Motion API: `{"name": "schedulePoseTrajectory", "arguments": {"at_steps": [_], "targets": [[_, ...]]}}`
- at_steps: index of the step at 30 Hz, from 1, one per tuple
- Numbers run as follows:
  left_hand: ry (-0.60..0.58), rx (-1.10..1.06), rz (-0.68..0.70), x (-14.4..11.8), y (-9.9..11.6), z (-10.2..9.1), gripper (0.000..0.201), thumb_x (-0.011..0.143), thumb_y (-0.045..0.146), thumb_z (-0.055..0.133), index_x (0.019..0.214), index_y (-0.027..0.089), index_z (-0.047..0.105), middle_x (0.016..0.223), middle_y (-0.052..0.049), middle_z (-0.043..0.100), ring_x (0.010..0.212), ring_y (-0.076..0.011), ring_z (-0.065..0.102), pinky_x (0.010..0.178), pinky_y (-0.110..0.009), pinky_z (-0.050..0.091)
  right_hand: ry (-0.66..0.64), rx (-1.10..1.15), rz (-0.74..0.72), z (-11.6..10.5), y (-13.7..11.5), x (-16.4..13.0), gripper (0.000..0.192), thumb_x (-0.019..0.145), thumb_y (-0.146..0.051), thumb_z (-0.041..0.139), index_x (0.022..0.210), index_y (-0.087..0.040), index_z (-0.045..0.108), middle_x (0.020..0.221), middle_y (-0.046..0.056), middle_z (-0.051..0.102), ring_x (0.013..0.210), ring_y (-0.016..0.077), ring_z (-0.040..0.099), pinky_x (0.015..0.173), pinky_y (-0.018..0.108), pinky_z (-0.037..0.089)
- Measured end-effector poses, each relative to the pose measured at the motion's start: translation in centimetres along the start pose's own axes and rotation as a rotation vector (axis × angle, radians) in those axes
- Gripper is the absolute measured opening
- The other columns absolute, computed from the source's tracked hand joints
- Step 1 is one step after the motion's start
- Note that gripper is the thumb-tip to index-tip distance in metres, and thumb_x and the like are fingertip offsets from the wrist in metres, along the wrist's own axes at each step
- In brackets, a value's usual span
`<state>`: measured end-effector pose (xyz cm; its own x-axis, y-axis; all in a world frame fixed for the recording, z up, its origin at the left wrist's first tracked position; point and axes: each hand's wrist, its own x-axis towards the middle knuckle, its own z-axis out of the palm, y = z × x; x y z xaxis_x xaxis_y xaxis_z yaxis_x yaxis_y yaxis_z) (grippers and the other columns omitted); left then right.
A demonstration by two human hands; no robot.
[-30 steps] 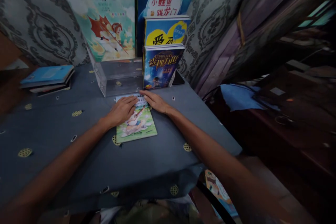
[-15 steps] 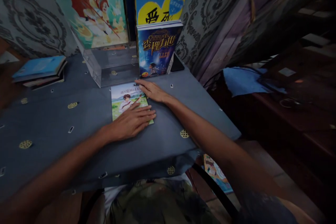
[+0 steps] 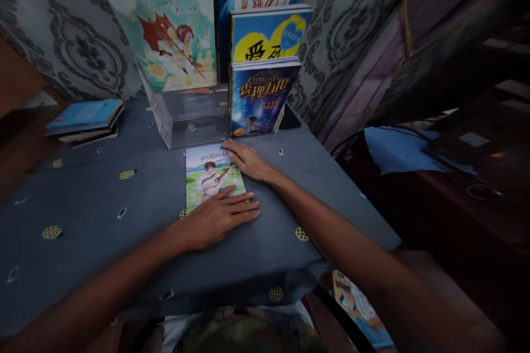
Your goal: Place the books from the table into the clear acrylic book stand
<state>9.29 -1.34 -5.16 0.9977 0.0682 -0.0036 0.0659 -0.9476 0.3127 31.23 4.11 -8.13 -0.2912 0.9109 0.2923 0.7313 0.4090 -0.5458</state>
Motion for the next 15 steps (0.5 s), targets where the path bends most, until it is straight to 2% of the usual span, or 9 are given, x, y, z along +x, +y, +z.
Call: {"name": "schedulePoseTrajectory", "arguments": {"at_steps": [15], "targets": [[0.039, 0.016, -0.033, 0.67, -0.75, -0.27, 0.064, 0.089, 0.0, 0.039, 0.149, 0.022, 0.044, 0.159, -0.005, 0.044, 0.154, -0.0188, 0.028, 0.128, -0.051, 0.017, 0.004, -0.007, -0.038, -0.12, -0.55, -0.27, 0.045, 0.103, -0.03, 0.036, 0.14, -0.016, 0.058, 0.15, 0.013, 0.055, 0.147, 0.0235, 0.043, 0.121, 0.049, 0.036]]}}
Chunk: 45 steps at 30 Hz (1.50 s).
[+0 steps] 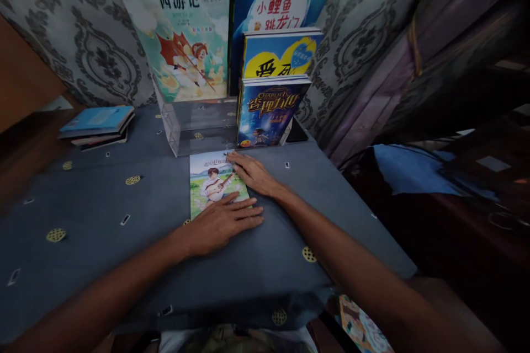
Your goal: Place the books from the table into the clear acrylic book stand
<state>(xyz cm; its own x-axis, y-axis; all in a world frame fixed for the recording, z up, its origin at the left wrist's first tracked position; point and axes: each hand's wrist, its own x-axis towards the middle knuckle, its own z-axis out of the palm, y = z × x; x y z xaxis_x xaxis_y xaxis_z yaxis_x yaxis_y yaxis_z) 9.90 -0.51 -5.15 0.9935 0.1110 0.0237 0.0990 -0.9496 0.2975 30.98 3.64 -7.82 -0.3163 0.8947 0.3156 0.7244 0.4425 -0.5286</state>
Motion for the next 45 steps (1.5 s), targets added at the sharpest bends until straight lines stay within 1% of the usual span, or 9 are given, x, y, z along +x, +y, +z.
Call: {"name": "schedulePoseTrajectory", "arguments": {"at_steps": [7, 9, 13, 17, 22, 25, 30, 39, 45], "targets": [[0.16, -0.172, -0.077, -0.9, -1.0, -0.9, 0.047, 0.104, 0.021, 0.035, 0.148, 0.029, 0.047, 0.155, -0.003, 0.051, 0.143, -0.0174, 0.047, 0.121, -0.042, 0.036, -0.034, -0.062, 0.007, -0.2, -1.0, -0.2, 0.044, 0.101, -0.029, 0.042, 0.139, -0.016, 0.058, 0.152, 0.013, 0.054, 0.147, 0.0244, 0.043, 0.121, 0.051, 0.034], [0.231, -0.182, -0.14, -1.7, -2.6, -1.1, 0.044, 0.105, 0.025, 0.035, 0.145, 0.027, 0.051, 0.15, -0.004, 0.056, 0.139, -0.0182, 0.052, 0.118, -0.04, 0.041, -0.054, -0.087, 0.022, -0.2, -1.1, -0.3, 0.044, 0.101, -0.029, 0.044, 0.14, -0.015, 0.057, 0.154, 0.014, 0.051, 0.148, 0.025, 0.041, 0.122, 0.052, 0.032], [0.379, -0.002, -0.357, -3.7, -6.9, -1.0, 0.043, 0.103, 0.025, 0.034, 0.139, 0.019, 0.057, 0.149, -0.01, 0.057, 0.143, -0.023, 0.048, 0.121, -0.049, 0.035, -0.079, -0.158, 0.063, 0.0, -2.2, -0.6, 0.047, 0.1, -0.028, 0.045, 0.144, -0.012, 0.053, 0.158, 0.017, 0.045, 0.151, 0.0272, 0.035, 0.124, 0.053, 0.028], [0.451, 0.084, -0.544, -4.9, -9.6, -0.8, 0.046, 0.102, 0.026, 0.032, 0.14, 0.013, 0.054, 0.15, -0.015, 0.055, 0.144, -0.0243, 0.046, 0.122, -0.049, 0.035, -0.088, -0.236, 0.09, 1.3, -5.5, -0.8, 0.046, 0.101, -0.025, 0.042, 0.144, -0.01, 0.052, 0.155, 0.019, 0.048, 0.15, 0.0294, 0.037, 0.124, 0.054, 0.027], [0.46, 0.084, -0.529, -5.5, -10.5, -0.4, 0.049, 0.099, 0.028, 0.035, 0.142, 0.014, 0.052, 0.153, -0.014, 0.052, 0.146, -0.0244, 0.044, 0.122, -0.048, 0.034, -0.14, -0.189, -0.07, 4.6, -10.8, -1.8, 0.053, 0.102, -0.022, 0.037, 0.151, -0.005, 0.041, 0.162, 0.02, 0.036, 0.155, 0.0269, 0.025, 0.128, 0.048, 0.023], [0.454, 0.077, -0.513, -5.8, -10.7, -0.2, 0.05, 0.098, 0.031, 0.037, 0.145, 0.018, 0.05, 0.155, -0.012, 0.049, 0.147, -0.024, 0.042, 0.122, -0.049, 0.034, -0.131, -0.174, -0.105, 5.5, -12.2, -2.6, 0.054, 0.102, -0.019, 0.031, 0.154, -0.007, 0.036, 0.164, 0.017, 0.033, 0.156, 0.0237, 0.023, 0.129, 0.046, 0.021], [0.46, 0.092, -0.534, -5.5, -10.5, -0.3, 0.049, 0.103, 0.033, 0.028, 0.142, 0.017, 0.052, 0.153, -0.013, 0.052, 0.146, -0.0221, 0.043, 0.122, -0.048, 0.034, -0.12, -0.172, -0.023, 4.4, -11.3, -3.9, 0.056, 0.104, -0.03, 0.033, 0.151, -0.001, 0.04, 0.162, 0.023, 0.035, 0.155, 0.0287, 0.024, 0.129, 0.049, 0.021], [0.435, 0.094, -0.603, -5.0, -9.7, -0.5, 0.05, 0.104, 0.033, 0.027, 0.142, 0.013, 0.052, 0.154, -0.014, 0.05, 0.147, -0.024, 0.041, 0.121, -0.046, 0.035, -0.094, -0.165, 0.113, 2.5, -8.4, -6.0, 0.063, 0.103, -0.044, 0.038, 0.153, -0.005, 0.039, 0.163, 0.023, 0.032, 0.156, 0.03, 0.022, 0.126, 0.055, 0.023], [0.46, 0.088, -0.611, -4.8, -10.0, 0.0, 0.049, 0.103, 0.033, 0.028, 0.142, 0.015, 0.053, 0.153, -0.012, 0.052, 0.148, -0.0236, 0.041, 0.121, -0.046, 0.035, -0.127, -0.157, 0.145, 1.9, -6.7, -4.5, 0.065, 0.102, -0.048, 0.04, 0.154, -0.009, 0.039, 0.164, 0.021, 0.031, 0.155, 0.0321, 0.023, 0.124, 0.056, 0.026]]}}
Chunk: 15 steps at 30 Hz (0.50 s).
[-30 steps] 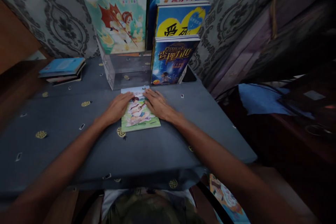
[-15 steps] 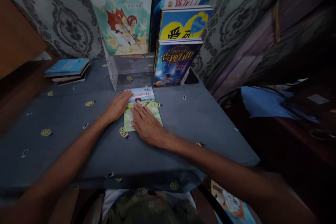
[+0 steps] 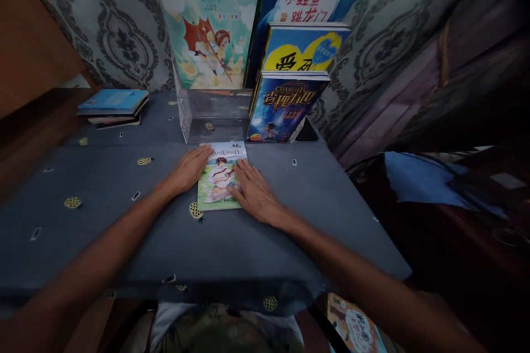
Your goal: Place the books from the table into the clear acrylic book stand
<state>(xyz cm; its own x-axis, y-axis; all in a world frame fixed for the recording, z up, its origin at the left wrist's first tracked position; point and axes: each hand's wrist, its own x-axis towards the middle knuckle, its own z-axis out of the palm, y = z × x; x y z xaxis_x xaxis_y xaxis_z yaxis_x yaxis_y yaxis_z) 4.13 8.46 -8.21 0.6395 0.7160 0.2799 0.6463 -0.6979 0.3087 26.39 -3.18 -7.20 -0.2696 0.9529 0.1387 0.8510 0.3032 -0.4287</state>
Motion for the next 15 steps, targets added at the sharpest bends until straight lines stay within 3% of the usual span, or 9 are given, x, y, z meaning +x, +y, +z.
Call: {"name": "schedulePoseTrajectory", "arguments": {"at_steps": [4, 8, 15], "targets": [[0.014, -0.004, 0.0, 0.0, -0.2, 0.2, 0.048, 0.104, 0.033, 0.028, 0.141, 0.016, 0.053, 0.153, -0.013, 0.052, 0.147, -0.0223, 0.042, 0.12, -0.046, 0.036, -0.015, -0.012, 0.031, -0.1, 1.9, 3.3, 0.069, 0.1, -0.05, 0.042, 0.152, -0.004, 0.04, 0.164, 0.024, 0.03, 0.155, 0.035, 0.022, 0.124, 0.056, 0.027], [0.004, 0.011, 0.0, 0.0, 0.2, -0.1, 0.048, 0.104, 0.031, 0.029, 0.141, 0.014, 0.053, 0.154, -0.015, 0.051, 0.146, -0.0235, 0.043, 0.12, -0.046, 0.036, 0.063, -0.012, 0.065, 0.4, 3.4, 5.9, 0.063, 0.099, -0.045, 0.044, 0.151, -0.009, 0.042, 0.163, 0.021, 0.034, 0.153, 0.0354, 0.028, 0.123, 0.057, 0.027], [0.102, 0.09, -0.088, 0.0, 0.6, 0.2, 0.041, 0.102, 0.029, 0.036, 0.133, 0.013, 0.057, 0.147, -0.018, 0.055, 0.137, -0.0295, 0.052, 0.115, -0.05, 0.042, 0.121, -0.038, 0.083, 0.1, 3.0, 6.1, 0.057, 0.1, -0.037, 0.04, 0.148, -0.006, 0.046, 0.16, 0.022, 0.039, 0.151, 0.0331, 0.035, 0.123, 0.054, 0.029]]}}
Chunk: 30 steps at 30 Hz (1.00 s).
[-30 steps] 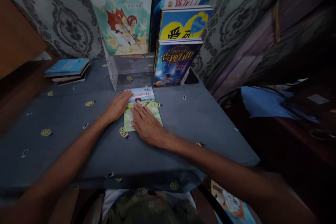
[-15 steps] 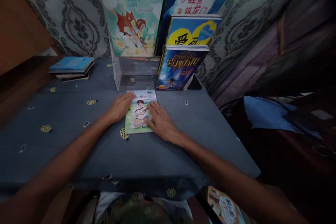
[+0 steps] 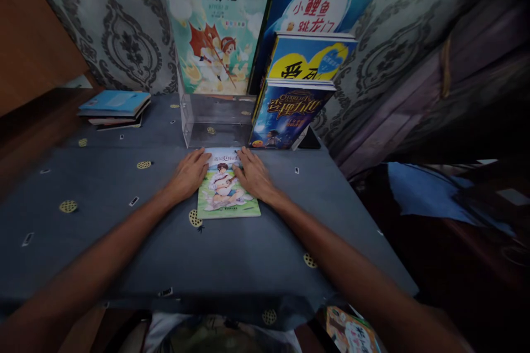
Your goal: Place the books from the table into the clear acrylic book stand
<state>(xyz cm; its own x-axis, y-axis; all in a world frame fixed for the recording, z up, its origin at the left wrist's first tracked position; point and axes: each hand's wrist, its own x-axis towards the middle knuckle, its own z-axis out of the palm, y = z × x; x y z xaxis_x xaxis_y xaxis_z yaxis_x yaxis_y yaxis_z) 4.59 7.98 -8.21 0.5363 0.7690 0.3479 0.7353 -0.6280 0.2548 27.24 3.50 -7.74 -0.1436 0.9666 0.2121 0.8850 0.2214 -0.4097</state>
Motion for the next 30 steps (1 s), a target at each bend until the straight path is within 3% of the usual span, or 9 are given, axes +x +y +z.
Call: {"name": "schedulePoseTrajectory", "arguments": {"at_steps": [5, 10, 13, 17, 20, 22, 26, 30], "targets": [[0.044, -0.061, -0.076, -0.4, 0.9, -0.1, 0.042, 0.1, 0.028, 0.039, 0.138, 0.013, 0.051, 0.144, -0.019, 0.053, 0.132, -0.03, 0.056, 0.112, -0.048, 0.046, 0.003, -0.008, -0.022, 0.2, -0.4, -1.5, 0.056, 0.101, -0.037, 0.038, 0.148, -0.006, 0.046, 0.159, 0.023, 0.039, 0.15, 0.0342, 0.035, 0.122, 0.055, 0.03], [0.058, -0.27, -0.094, -0.4, 1.4, -0.8, 0.05, 0.095, 0.022, 0.043, 0.144, 0.013, 0.043, 0.142, -0.018, 0.054, 0.133, -0.0297, 0.053, 0.115, -0.05, 0.042, 0.026, -0.001, -0.017, 1.0, -0.5, -2.8, 0.058, 0.102, -0.042, 0.039, 0.151, -0.011, 0.044, 0.161, 0.019, 0.039, 0.152, 0.035, 0.032, 0.123, 0.057, 0.029], [0.116, -0.55, -0.172, -0.2, 1.4, -0.6, 0.053, 0.089, 0.02, 0.051, 0.142, 0.016, 0.046, 0.144, -0.016, 0.054, 0.135, -0.0303, 0.052, 0.117, -0.05, 0.04, 0.016, -0.005, 0.0, 1.0, -0.9, -2.9, 0.058, 0.101, -0.039, 0.039, 0.15, -0.007, 0.045, 0.161, 0.022, 0.038, 0.151, 0.0363, 0.032, 0.123, 0.058, 0.028], [0.245, -1.072, -0.445, 0.2, 1.7, -0.2, 0.056, 0.08, 0.013, 0.06, 0.135, 0.02, 0.049, 0.147, -0.015, 0.053, 0.137, -0.029, 0.053, 0.117, -0.047, 0.041, 0.023, 0.023, 0.004, 1.0, -0.9, -2.8, 0.061, 0.101, -0.039, 0.038, 0.15, -0.003, 0.043, 0.161, 0.024, 0.037, 0.152, 0.0377, 0.031, 0.123, 0.059, 0.027], [0.332, -1.345, -0.682, 0.7, 2.2, -0.6, 0.051, 0.076, 0.006, 0.064, 0.124, 0.019, 0.054, 0.134, -0.014, 0.063, 0.128, -0.0268, 0.061, 0.112, -0.043, 0.046, 0.026, 0.059, -0.002, 1.1, -0.6, -2.8, 0.062, 0.101, -0.042, 0.038, 0.151, -0.005, 0.042, 0.161, 0.023, 0.036, 0.152, 0.0369, 0.03, 0.124, 0.057, 0.026], [0.309, -1.477, -0.783, 0.9, 2.8, -1.1, 0.042, 0.077, 0.004, 0.064, 0.117, 0.016, 0.056, 0.119, -0.013, 0.07, 0.116, -0.0256, 0.068, 0.106, -0.042, 0.052, 0.03, 0.081, -0.013, 1.3, -0.3, -2.8, 0.063, 0.101, -0.044, 0.039, 0.152, -0.006, 0.041, 0.161, 0.023, 0.036, 0.152, 0.0367, 0.03, 0.124, 0.058, 0.025], [0.177, -1.619, -0.876, 1.0, 4.2, -1.6, 0.016, 0.088, 0.006, 0.055, 0.1, 0.011, 0.062, 0.092, -0.011, 0.075, 0.096, -0.0236, 0.075, 0.095, -0.041, 0.059, 0.043, 0.133, -0.051, 1.3, 0.0, -2.9, 0.063, 0.102, -0.046, 0.037, 0.153, -0.009, 0.039, 0.161, 0.022, 0.037, 0.152, 0.0357, 0.031, 0.124, 0.058, 0.027], [0.24, -1.685, -0.946, 0.9, 4.9, -1.7, 0.012, 0.094, 0.01, 0.052, 0.091, 0.011, 0.064, 0.078, -0.008, 0.075, 0.086, -0.0219, 0.075, 0.092, -0.04, 0.06, 0.053, 0.227, -0.049, 0.8, -0.3, -3.0, 0.067, 0.103, -0.053, 0.034, 0.157, -0.014, 0.034, 0.164, 0.018, 0.033, 0.153, 0.0334, 0.029, 0.125, 0.058, 0.027]]}}
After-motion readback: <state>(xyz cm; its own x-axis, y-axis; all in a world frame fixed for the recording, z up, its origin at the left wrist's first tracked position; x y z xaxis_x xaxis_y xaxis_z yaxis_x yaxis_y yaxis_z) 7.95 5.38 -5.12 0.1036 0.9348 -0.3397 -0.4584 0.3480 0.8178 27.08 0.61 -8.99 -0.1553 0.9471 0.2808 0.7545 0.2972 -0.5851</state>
